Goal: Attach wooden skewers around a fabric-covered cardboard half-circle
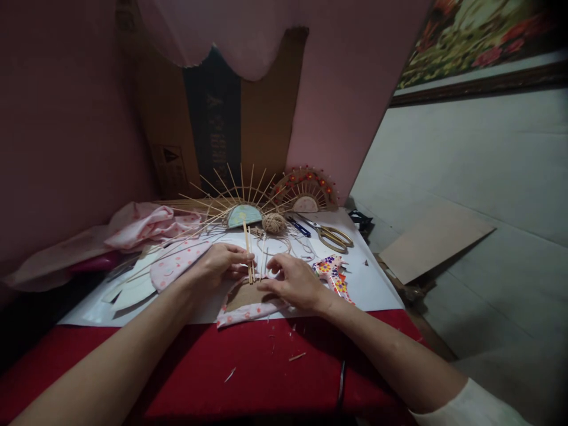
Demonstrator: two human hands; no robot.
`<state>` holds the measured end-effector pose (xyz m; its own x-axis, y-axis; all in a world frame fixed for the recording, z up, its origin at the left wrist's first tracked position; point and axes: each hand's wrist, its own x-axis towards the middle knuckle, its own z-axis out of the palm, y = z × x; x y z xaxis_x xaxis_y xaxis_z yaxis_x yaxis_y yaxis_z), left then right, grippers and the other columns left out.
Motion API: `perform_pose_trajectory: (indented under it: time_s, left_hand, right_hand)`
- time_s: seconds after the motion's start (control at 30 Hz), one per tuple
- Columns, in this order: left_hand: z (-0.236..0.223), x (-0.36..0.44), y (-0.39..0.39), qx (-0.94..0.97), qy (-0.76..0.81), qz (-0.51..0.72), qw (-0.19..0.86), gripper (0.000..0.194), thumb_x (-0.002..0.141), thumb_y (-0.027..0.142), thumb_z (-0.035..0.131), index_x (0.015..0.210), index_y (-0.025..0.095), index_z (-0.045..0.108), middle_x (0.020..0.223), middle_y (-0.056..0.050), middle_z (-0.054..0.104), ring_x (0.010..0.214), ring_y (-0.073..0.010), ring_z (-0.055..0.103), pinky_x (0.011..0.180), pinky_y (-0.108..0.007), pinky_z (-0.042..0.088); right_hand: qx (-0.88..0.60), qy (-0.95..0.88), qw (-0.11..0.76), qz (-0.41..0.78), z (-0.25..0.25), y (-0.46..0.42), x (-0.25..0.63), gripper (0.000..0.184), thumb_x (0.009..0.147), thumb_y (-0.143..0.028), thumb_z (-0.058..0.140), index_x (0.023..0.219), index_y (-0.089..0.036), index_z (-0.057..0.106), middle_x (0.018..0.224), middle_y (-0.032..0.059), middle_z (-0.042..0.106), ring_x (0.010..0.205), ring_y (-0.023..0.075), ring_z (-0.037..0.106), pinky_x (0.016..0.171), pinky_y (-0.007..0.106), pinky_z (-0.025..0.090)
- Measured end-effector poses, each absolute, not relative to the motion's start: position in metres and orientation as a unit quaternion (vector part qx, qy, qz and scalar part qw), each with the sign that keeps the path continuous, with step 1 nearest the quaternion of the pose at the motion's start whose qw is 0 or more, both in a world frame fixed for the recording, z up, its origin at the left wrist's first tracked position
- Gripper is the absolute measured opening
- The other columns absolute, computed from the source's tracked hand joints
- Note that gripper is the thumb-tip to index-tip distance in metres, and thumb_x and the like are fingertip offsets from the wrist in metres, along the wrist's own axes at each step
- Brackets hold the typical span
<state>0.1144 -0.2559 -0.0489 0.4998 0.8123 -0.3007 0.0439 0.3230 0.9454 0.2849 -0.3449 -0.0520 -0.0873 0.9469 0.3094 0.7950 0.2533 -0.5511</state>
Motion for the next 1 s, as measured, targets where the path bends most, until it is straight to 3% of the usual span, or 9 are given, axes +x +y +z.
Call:
perform_pose_trajectory:
  time_s: [0.13,0.23,0.37,0.5,0.67,1.0]
  left_hand:
    - [-0.048,0.113,-0.256,0.517,0.413,0.272,0.698,0.015,0.059,0.021,0.077,0.059,0.012,0.064,0.06,-0.007,0.067,0.043,-0.0083,0.051,0.044,-0.022,0.037]
    - [-0.046,0.113,-0.257,0.52,0.421,0.268,0.693,0.016,0.058,0.022,0.078,0.062,0.012,0.065,0.065,-0.009,0.07,0.047,-0.01,0.055,0.046,-0.022,0.039]
    - [-0.045,0.114,-0.258,0.524,0.429,0.264,0.687,0.018,0.057,0.023,0.078,0.062,0.012,0.065,0.066,-0.01,0.07,0.049,-0.0117,0.058,0.047,-0.023,0.04]
    - [-0.046,0.115,-0.258,0.525,0.43,0.266,0.685,0.019,0.056,0.023,0.079,0.063,0.011,0.065,0.065,-0.009,0.07,0.047,-0.011,0.058,0.048,-0.023,0.042]
    - [-0.046,0.116,-0.259,0.516,0.434,0.27,0.687,0.019,0.055,0.022,0.079,0.064,0.012,0.065,0.065,-0.009,0.07,0.051,-0.0137,0.061,0.05,-0.025,0.045]
    - [-0.04,0.117,-0.264,0.508,0.441,0.278,0.685,0.018,0.055,0.02,0.078,0.06,0.012,0.064,0.06,-0.007,0.069,0.045,-0.0113,0.057,0.049,-0.024,0.044]
  right_hand:
    - [-0.604,-0.633,0.44,0.205,-0.028,-0.32,0.281,0.01,0.077,-0.026,0.058,0.079,-0.016,0.061,0.075,0.0037,0.062,0.068,0.0137,0.053,0.064,0.028,0.039]
    - [-0.581,-0.513,0.497,0.39,-0.014,-0.294,0.273,0.003,0.07,-0.013,0.058,0.07,-0.016,0.061,0.07,0.0014,0.06,0.064,0.0119,0.052,0.057,0.024,0.04]
    - [-0.569,-0.465,0.49,0.468,-0.006,-0.271,0.263,0.012,0.067,-0.011,0.057,0.056,-0.014,0.054,0.056,0.0003,0.056,0.046,0.0066,0.04,0.04,0.019,0.027]
    - [-0.559,-0.436,0.48,0.517,-0.005,-0.26,0.259,0.018,0.064,-0.01,0.061,0.052,-0.014,0.048,0.049,-0.0001,0.052,0.037,0.0033,0.03,0.035,0.019,0.014]
    - [-0.529,-0.412,0.463,0.58,-0.007,-0.249,0.258,0.017,0.067,-0.007,0.058,0.054,-0.012,0.05,0.049,0.0011,0.052,0.035,0.001,0.026,0.033,0.016,0.013]
    - [-0.514,-0.391,0.466,0.605,-0.003,-0.253,0.254,0.019,0.074,-0.004,0.051,0.057,-0.01,0.051,0.062,0.0075,0.063,0.034,-0.0003,0.026,0.03,0.013,0.015]
